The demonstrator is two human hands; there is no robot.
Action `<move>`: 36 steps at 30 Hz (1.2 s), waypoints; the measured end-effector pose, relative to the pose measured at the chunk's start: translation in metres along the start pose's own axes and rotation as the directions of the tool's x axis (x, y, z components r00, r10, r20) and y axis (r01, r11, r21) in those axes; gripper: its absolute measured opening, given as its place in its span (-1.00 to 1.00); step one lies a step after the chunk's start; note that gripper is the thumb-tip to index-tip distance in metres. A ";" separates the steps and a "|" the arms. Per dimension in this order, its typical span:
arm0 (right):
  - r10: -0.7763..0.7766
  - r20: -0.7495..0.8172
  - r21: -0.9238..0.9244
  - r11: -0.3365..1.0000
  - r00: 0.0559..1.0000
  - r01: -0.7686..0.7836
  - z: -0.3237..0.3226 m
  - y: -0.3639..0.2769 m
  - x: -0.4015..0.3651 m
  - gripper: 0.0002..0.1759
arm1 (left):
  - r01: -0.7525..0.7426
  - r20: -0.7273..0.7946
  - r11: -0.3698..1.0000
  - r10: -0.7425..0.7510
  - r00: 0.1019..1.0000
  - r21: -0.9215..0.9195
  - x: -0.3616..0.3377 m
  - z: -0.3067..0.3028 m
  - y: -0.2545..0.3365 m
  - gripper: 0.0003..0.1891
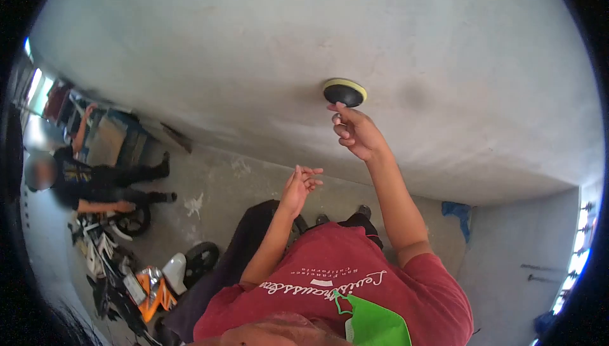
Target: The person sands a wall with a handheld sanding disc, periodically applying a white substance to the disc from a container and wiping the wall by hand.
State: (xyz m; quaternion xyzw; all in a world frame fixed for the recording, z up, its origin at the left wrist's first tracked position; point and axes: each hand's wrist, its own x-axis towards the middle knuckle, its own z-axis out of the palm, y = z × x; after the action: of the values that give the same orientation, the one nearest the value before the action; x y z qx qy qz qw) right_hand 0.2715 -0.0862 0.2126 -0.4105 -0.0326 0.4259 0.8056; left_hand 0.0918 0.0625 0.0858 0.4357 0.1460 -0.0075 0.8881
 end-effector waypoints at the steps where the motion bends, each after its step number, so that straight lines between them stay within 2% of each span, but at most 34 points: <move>1: -0.025 -0.035 -0.020 1.000 0.999 0.024 0.001 0.003 0.000 -0.58 | -0.008 -0.023 1.000 0.008 1.000 -0.015 0.000 -0.002 -0.001 -0.60; 2: -0.053 -0.071 -0.041 0.998 0.996 0.051 0.000 0.006 -0.001 -0.56 | -0.013 -0.030 1.000 0.012 0.999 -0.014 0.000 -0.004 -0.004 -0.61; 7: -0.007 -0.192 -0.156 0.987 0.981 -0.024 -0.035 0.045 0.010 -0.54 | 0.003 -0.068 1.000 -0.002 0.998 0.013 -0.003 -0.004 -0.004 -0.61; 9: 0.033 -0.282 -0.183 0.979 0.959 -0.088 -0.051 0.066 0.020 -0.61 | -0.024 -0.085 0.998 0.029 0.996 0.054 -0.003 -0.003 0.000 -0.63; 10: 0.033 -0.281 -0.184 0.979 0.959 -0.088 -0.062 0.078 0.028 -0.61 | -0.025 -0.086 0.998 0.030 0.996 0.053 -0.004 -0.004 0.001 -0.63; 12: 0.110 -0.298 -0.241 0.953 0.948 -0.186 -0.087 0.102 0.044 -0.64 | -0.032 -0.104 0.998 0.038 0.994 0.059 -0.003 -0.008 0.000 -0.65; 15: 0.104 -0.284 -0.253 0.951 0.953 -0.179 -0.095 0.116 0.056 -0.64 | -0.025 -0.132 0.997 0.034 0.991 0.069 -0.006 -0.011 0.002 -0.65; 17: 0.106 -0.270 -0.250 0.952 0.957 -0.176 -0.089 0.113 0.060 -0.64 | -0.029 -0.140 0.997 0.038 0.989 0.069 -0.010 -0.013 0.004 -0.65; 20: 0.052 -0.198 -0.217 0.971 0.979 -0.096 -0.046 0.070 0.050 -0.60 | -0.036 -0.159 0.997 0.046 0.986 0.062 -0.011 -0.017 0.011 -0.64; 22: 0.001 -0.087 -0.184 0.983 0.996 -0.017 -0.021 0.036 0.040 -0.55 | -0.020 -0.171 0.998 0.030 0.985 0.059 -0.014 -0.017 0.010 -0.65; 25: 0.017 -0.102 -0.187 0.982 0.995 -0.036 -0.007 0.034 0.040 -0.53 | -0.045 -0.178 0.995 0.060 0.982 0.085 -0.015 -0.015 0.020 -0.65; 26: 0.014 -0.102 -0.183 0.983 0.995 -0.033 -0.011 0.041 0.044 -0.53 | -0.052 -0.182 0.995 0.067 0.981 0.082 -0.014 -0.016 0.021 -0.65; 28: 0.104 -0.203 -0.212 0.966 0.974 -0.148 -0.033 0.074 0.063 -0.52 | -0.056 -0.188 0.995 0.071 0.980 0.081 -0.015 -0.018 0.021 -0.66; 30: 0.116 -0.247 -0.236 0.956 0.962 -0.176 -0.073 0.124 0.087 -0.52 | -0.082 -0.186 0.994 0.095 0.978 0.074 -0.014 -0.019 0.023 -0.66; 32: 0.167 -0.368 -0.255 0.928 0.915 -0.272 -0.116 0.165 0.109 -0.56 | -0.086 -0.186 0.994 0.099 0.978 0.072 -0.014 -0.018 0.026 -0.66; 34: 0.165 -0.363 -0.250 0.931 0.917 -0.266 -0.132 0.177 0.113 -0.56 | -0.085 -0.194 0.993 0.099 0.976 0.079 -0.020 -0.018 0.025 -0.66; 36: 0.154 -0.355 -0.246 0.936 0.922 -0.251 -0.115 0.168 0.121 -0.55 | -0.097 -0.221 0.994 0.106 0.969 0.051 -0.021 -0.023 0.025 -0.67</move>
State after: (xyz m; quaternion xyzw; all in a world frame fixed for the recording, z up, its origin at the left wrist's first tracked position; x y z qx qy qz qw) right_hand 0.2843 -0.0223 -0.0153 -0.5895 0.0842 0.4236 0.6826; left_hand 0.0696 0.0938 0.0975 0.4581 0.2222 0.0843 0.8565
